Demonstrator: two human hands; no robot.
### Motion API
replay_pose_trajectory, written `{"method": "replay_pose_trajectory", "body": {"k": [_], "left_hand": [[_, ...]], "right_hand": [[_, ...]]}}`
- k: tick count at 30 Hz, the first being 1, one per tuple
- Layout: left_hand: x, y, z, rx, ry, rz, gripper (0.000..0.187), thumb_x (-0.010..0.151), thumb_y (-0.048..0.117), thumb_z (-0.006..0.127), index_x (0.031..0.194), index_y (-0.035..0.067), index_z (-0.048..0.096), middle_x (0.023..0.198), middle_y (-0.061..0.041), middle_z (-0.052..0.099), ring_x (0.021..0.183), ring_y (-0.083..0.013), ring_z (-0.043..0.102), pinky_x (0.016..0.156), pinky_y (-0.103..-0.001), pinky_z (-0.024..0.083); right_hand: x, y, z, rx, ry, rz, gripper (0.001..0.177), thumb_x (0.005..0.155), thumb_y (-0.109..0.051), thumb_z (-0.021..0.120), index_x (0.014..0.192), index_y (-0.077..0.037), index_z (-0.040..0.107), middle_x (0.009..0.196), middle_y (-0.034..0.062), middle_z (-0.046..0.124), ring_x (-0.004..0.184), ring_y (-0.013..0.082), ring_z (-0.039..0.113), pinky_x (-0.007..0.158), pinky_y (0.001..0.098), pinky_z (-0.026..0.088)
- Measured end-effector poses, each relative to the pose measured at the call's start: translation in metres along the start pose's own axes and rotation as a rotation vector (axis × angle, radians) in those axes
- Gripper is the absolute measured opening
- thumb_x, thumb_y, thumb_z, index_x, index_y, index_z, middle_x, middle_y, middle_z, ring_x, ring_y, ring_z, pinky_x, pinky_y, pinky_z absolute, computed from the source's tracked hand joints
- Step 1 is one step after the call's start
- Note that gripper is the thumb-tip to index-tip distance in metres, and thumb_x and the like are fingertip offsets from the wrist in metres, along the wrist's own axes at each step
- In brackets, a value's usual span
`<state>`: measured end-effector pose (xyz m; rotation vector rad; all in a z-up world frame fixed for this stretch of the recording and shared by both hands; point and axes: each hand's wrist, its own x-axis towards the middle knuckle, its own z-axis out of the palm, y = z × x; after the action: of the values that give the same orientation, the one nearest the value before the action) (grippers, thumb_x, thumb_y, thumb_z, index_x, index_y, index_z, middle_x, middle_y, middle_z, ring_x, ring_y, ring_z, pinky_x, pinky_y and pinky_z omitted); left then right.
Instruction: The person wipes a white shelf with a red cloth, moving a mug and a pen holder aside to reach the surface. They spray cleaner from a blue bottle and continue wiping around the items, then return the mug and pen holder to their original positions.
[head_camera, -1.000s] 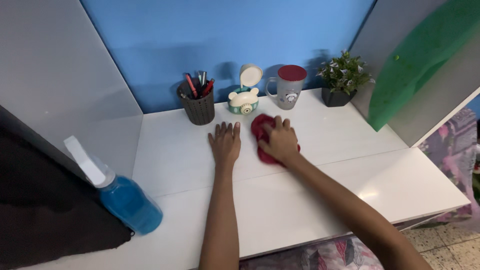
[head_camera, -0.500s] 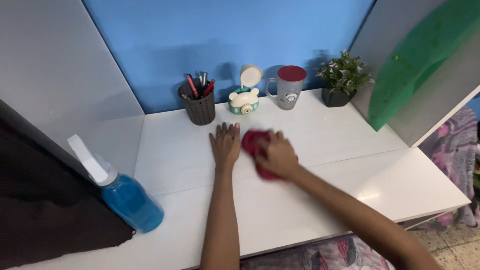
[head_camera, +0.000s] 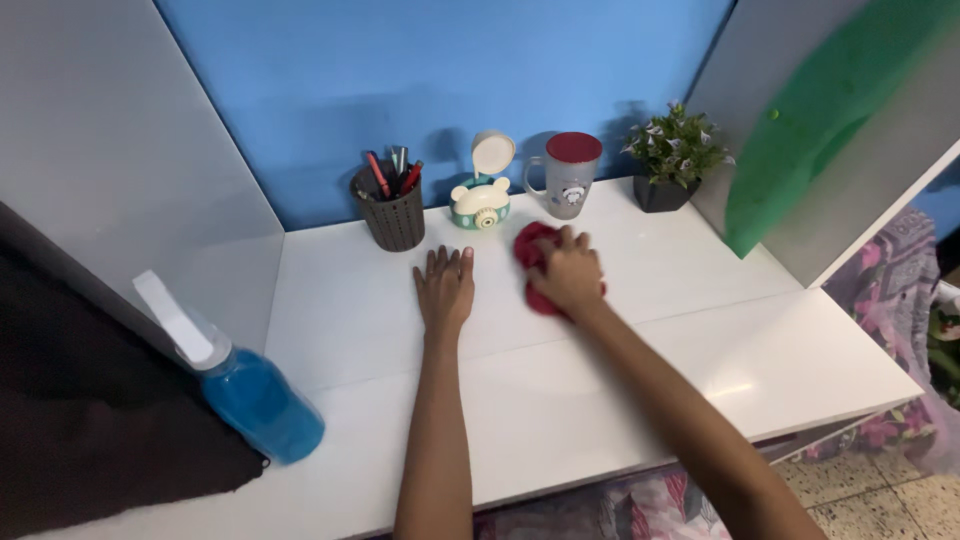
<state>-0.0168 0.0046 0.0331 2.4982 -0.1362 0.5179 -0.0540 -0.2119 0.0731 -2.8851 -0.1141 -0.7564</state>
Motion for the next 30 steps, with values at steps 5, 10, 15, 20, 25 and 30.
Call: {"method": "replay_pose_trajectory", "body": {"k": [5, 10, 15, 20, 25, 30], "left_hand": [[0.007, -0.002, 0.008, -0.003, 0.004, 0.007, 0.069, 0.107, 0.055, 0.025, 0.134, 0.006, 0.065, 0.152, -0.016, 0.051, 0.147, -0.0358, 0.036, 0.122, -0.059, 0.016], [0.004, 0.0, 0.008, 0.027, -0.006, -0.021, 0.069, 0.106, 0.055, 0.023, 0.135, 0.008, 0.065, 0.152, -0.016, 0.052, 0.147, -0.0353, 0.038, 0.122, -0.06, 0.016], [0.004, 0.004, 0.006, 0.006, 0.014, -0.015, 0.068, 0.107, 0.055, 0.025, 0.137, 0.007, 0.063, 0.15, -0.017, 0.053, 0.146, -0.0367, 0.038, 0.121, -0.061, 0.016], [0.004, 0.005, -0.004, -0.07, 0.096, 0.021, 0.057, 0.108, 0.045, 0.031, 0.129, 0.006, 0.066, 0.14, -0.016, 0.061, 0.136, -0.0385, 0.049, 0.115, -0.059, 0.029], [-0.002, 0.028, -0.039, -0.332, 0.224, -0.147, 0.046, 0.113, 0.039, 0.039, 0.116, 0.006, 0.071, 0.126, -0.014, 0.074, 0.118, -0.0357, 0.068, 0.108, -0.047, 0.052], [-0.029, 0.115, -0.026, 0.165, 0.234, -0.038, 0.066, 0.081, 0.05, 0.07, 0.134, 0.01, 0.061, 0.145, -0.025, 0.05, 0.129, -0.0572, 0.046, 0.096, -0.072, 0.043]], "right_hand": [[0.003, 0.122, -0.019, -0.17, -0.011, 0.216, 0.05, 0.081, -0.045, 0.076, 0.119, -0.013, 0.072, 0.131, 0.0223, 0.055, 0.114, 0.0453, 0.055, 0.083, 0.0558, 0.055], [-0.003, 0.144, -0.015, -0.258, 0.1, 0.384, 0.049, 0.078, -0.042, 0.077, 0.119, -0.016, 0.073, 0.131, 0.0209, 0.054, 0.119, 0.0482, 0.051, 0.084, 0.0593, 0.053], [0.008, 0.058, 0.001, -0.144, 0.017, 0.282, 0.051, 0.075, -0.038, 0.078, 0.118, -0.012, 0.071, 0.134, 0.0217, 0.052, 0.117, 0.0468, 0.052, 0.087, 0.0584, 0.053], [0.004, -0.079, 0.01, -0.036, -0.077, 0.113, 0.054, 0.076, -0.04, 0.072, 0.122, -0.012, 0.068, 0.132, 0.0201, 0.053, 0.117, 0.0444, 0.052, 0.089, 0.0584, 0.052], [0.02, -0.095, 0.001, 0.396, -0.225, 0.118, 0.058, 0.091, -0.043, 0.061, 0.142, -0.016, 0.053, 0.131, 0.0247, 0.053, 0.113, 0.0497, 0.05, 0.097, 0.0574, 0.045], [0.034, 0.017, 0.023, 0.295, 0.0, -0.215, 0.035, 0.1, -0.028, 0.051, 0.13, -0.013, 0.061, 0.143, 0.0109, 0.062, 0.129, 0.0344, 0.058, 0.106, 0.0495, 0.049]]}}
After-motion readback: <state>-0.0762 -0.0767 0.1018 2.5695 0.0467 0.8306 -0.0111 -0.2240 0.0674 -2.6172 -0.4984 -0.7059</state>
